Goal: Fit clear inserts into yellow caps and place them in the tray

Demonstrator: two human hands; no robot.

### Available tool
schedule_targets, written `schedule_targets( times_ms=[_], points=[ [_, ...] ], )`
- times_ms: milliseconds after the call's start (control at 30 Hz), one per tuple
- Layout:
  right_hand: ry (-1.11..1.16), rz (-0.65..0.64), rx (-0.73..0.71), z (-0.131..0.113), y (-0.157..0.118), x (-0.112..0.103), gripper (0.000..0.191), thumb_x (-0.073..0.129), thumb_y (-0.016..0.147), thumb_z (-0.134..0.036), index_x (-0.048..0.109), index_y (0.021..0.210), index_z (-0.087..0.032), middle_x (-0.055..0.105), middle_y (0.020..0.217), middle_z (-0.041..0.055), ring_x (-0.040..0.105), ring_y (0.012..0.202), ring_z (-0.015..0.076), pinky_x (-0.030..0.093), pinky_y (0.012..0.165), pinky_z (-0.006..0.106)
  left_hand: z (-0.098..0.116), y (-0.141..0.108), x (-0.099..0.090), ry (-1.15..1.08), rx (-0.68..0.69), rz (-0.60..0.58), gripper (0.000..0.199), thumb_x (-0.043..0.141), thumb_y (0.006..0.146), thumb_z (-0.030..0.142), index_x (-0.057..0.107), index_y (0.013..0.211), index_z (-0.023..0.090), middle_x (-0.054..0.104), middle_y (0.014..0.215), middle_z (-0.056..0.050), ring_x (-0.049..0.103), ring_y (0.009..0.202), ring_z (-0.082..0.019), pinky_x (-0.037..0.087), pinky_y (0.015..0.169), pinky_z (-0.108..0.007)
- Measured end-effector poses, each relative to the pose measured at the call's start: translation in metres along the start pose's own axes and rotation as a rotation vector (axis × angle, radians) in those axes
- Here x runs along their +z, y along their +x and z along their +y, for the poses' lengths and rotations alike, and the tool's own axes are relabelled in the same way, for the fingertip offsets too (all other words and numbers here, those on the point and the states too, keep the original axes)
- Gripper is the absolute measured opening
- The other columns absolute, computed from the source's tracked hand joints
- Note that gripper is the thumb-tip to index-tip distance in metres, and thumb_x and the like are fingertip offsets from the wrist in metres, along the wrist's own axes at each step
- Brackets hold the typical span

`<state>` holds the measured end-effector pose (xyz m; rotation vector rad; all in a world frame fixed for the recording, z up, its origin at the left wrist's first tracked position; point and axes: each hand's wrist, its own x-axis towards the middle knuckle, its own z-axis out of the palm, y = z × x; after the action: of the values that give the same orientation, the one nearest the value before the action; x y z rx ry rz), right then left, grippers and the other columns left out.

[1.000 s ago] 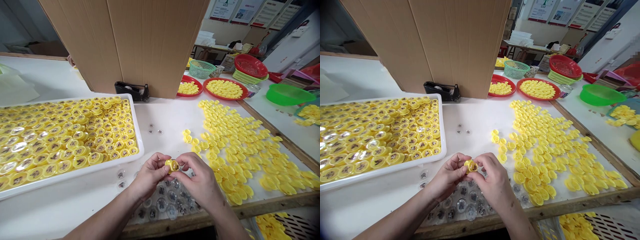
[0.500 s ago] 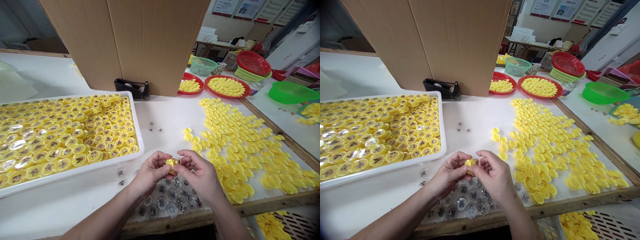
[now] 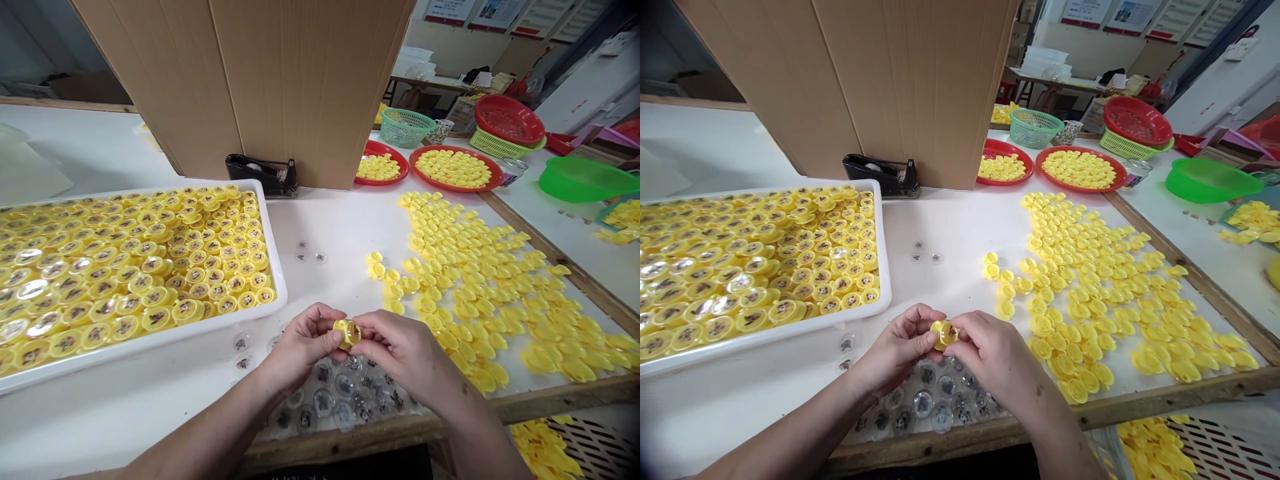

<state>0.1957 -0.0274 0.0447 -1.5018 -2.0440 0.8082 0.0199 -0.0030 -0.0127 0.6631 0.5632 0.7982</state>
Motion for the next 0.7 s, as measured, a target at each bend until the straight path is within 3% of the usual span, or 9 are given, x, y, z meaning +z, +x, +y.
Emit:
schedule_targets(
  times_ms=[200,400,500,633,700],
  points=[
    [0.008,0.076,-0.093,-0.003,0.002,0.003,0.034,0.063,0.079,-0.011,0.059,0.109,-0.026,0.062,0.089,-0.0006,0.059,0.076,0.0122,0.048,0.066,0.023,0.005,-0.001,0.000,-0.005,0.024,-0.035,0.028,0.073,0.075,0.026,0.057,0.094,0.014,0.067,0.083,-0.005,0.062,0.068,-0.011,0.052,0.061,-0.021],
    [-0.125,0.139,-0.108,0.001,0.002,0.014,0.017,0.059,0.086,-0.026,0.063,0.102,-0.023,0.064,0.078,-0.0001,0.061,0.069,0.0142,0.047,0.063,0.026,0.005,0.001,-0.001,-0.010,0.018,-0.024,0.027,0.072,0.075,0.025,0.057,0.094,0.013,0.066,0.081,-0.004,0.062,0.067,-0.010,0.052,0.060,-0.020],
    [-0.274,0.184,-0.117,0.005,0.001,0.021,0.021,0.055,0.088,-0.034,0.064,0.100,-0.019,0.062,0.075,0.0033,0.061,0.069,0.0177,0.048,0.062,0.030,0.003,0.001,-0.003,-0.012,0.024,-0.001,0.027,0.072,0.075,0.024,0.057,0.095,0.013,0.066,0.082,-0.003,0.061,0.068,-0.009,0.052,0.062,-0.020],
    [-0.189,0.262,-0.168,0.004,0.000,0.024,0.033,0.055,0.089,-0.028,0.053,0.120,-0.018,0.061,0.088,0.0056,0.061,0.073,0.0163,0.051,0.066,0.029,0.003,0.001,-0.004,-0.014,0.051,0.007,0.028,0.073,0.074,0.023,0.057,0.096,0.014,0.065,0.082,-0.002,0.060,0.068,-0.009,0.052,0.064,-0.021],
    [-0.130,0.222,-0.197,0.002,-0.001,0.022,0.032,0.055,0.089,-0.025,0.053,0.121,-0.022,0.060,0.092,0.0050,0.061,0.077,0.0152,0.052,0.069,0.028,0.003,0.001,-0.004,-0.019,0.064,-0.002,0.027,0.073,0.074,0.023,0.057,0.095,0.014,0.065,0.080,-0.002,0.060,0.068,-0.009,0.051,0.063,-0.020]
  ],
)
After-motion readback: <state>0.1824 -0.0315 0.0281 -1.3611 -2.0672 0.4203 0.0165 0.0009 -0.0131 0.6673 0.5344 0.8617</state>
